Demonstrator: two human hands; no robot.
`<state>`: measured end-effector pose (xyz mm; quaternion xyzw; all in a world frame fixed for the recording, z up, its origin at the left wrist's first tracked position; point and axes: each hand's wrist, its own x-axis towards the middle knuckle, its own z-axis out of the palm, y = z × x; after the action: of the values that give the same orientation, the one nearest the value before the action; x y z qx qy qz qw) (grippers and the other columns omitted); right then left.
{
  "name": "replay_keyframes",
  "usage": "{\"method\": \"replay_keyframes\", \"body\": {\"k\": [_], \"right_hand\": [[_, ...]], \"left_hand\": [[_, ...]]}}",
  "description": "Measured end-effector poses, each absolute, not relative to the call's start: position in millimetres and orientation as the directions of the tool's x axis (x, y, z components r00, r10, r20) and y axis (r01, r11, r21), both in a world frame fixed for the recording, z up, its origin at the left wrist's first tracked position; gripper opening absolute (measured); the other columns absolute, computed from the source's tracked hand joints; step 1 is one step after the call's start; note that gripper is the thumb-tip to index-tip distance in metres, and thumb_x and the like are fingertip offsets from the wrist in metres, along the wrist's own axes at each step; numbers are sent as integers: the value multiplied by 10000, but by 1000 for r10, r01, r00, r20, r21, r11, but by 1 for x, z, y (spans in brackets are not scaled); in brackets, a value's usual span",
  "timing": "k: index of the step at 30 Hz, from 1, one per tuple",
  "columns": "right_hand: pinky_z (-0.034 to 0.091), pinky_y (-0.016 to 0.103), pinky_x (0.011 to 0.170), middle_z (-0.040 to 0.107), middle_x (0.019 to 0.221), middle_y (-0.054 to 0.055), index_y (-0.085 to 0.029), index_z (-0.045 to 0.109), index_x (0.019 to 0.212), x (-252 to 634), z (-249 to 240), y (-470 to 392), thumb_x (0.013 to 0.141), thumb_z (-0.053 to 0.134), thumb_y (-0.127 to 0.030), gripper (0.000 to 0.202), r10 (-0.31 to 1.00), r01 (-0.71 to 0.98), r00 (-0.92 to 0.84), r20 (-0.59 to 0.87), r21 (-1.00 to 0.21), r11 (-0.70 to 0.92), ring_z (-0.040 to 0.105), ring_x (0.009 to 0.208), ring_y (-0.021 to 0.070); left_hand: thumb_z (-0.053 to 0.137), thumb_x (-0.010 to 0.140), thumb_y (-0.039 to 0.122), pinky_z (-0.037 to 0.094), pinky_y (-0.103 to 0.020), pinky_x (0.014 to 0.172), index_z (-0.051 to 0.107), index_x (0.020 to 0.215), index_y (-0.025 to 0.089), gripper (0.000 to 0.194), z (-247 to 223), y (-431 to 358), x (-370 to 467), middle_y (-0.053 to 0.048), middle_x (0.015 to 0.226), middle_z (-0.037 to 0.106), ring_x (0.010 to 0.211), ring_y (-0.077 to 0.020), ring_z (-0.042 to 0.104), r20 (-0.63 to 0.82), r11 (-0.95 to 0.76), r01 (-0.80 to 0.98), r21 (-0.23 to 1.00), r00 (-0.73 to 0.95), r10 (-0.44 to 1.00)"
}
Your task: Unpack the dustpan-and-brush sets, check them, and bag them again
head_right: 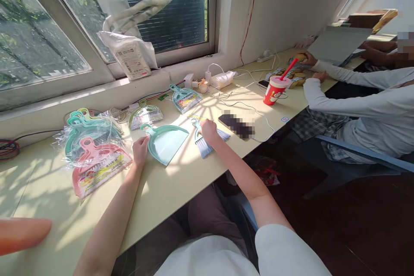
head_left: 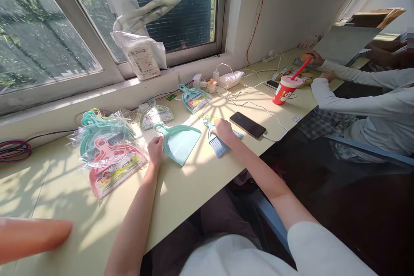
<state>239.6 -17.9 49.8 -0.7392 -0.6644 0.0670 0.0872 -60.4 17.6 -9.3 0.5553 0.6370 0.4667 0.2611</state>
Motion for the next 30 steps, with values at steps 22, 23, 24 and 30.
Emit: {"method": "replay_keyframes", "body": {"k": [22, 23, 24, 30], "right_hand": [[489, 358, 765, 730, 923, 198, -123, 749, 931, 100, 71, 7, 818, 773, -249, 171, 986, 929, -160, 52, -330, 168, 690, 891, 310], [494, 368, 768, 728, 909, 202, -126, 749, 919, 95, 66, 8, 839, 747, -225, 128, 984, 914, -168, 53, -365, 175, 693, 879, 315], [498, 375, 777, 728, 909, 200, -131, 747, 921, 93, 62, 10, 863, 717, -215, 107, 981, 900, -181, 69, -390, 193, 694, 877, 316], [512, 336, 882, 707, 1162, 157, -179, 704, 1114, 115, 61, 29, 851, 760, -325, 306, 969, 904, -180, 167, -360, 230, 651, 1097, 287]], "left_hand": [[537, 883, 384, 439, -383, 904, 740, 850, 217, 265, -10, 8, -56, -100, 948, 704, 984, -273, 610, 202, -78, 722, 687, -87, 976], [587, 857, 374, 439, -384, 907, 741, 869, 214, 222, -9, 7, -55, -103, 960, 704, 996, -277, 611, 208, -87, 740, 666, -72, 976], [632, 829, 353, 440, -386, 912, 741, 893, 213, 189, -8, 6, -54, -105, 976, 705, 1007, -280, 610, 213, -95, 754, 650, -61, 975], [672, 805, 327, 467, -387, 881, 731, 920, 220, 168, -12, 8, -56, -81, 989, 705, 915, -241, 623, 220, -168, 622, 765, -7, 975]]}}
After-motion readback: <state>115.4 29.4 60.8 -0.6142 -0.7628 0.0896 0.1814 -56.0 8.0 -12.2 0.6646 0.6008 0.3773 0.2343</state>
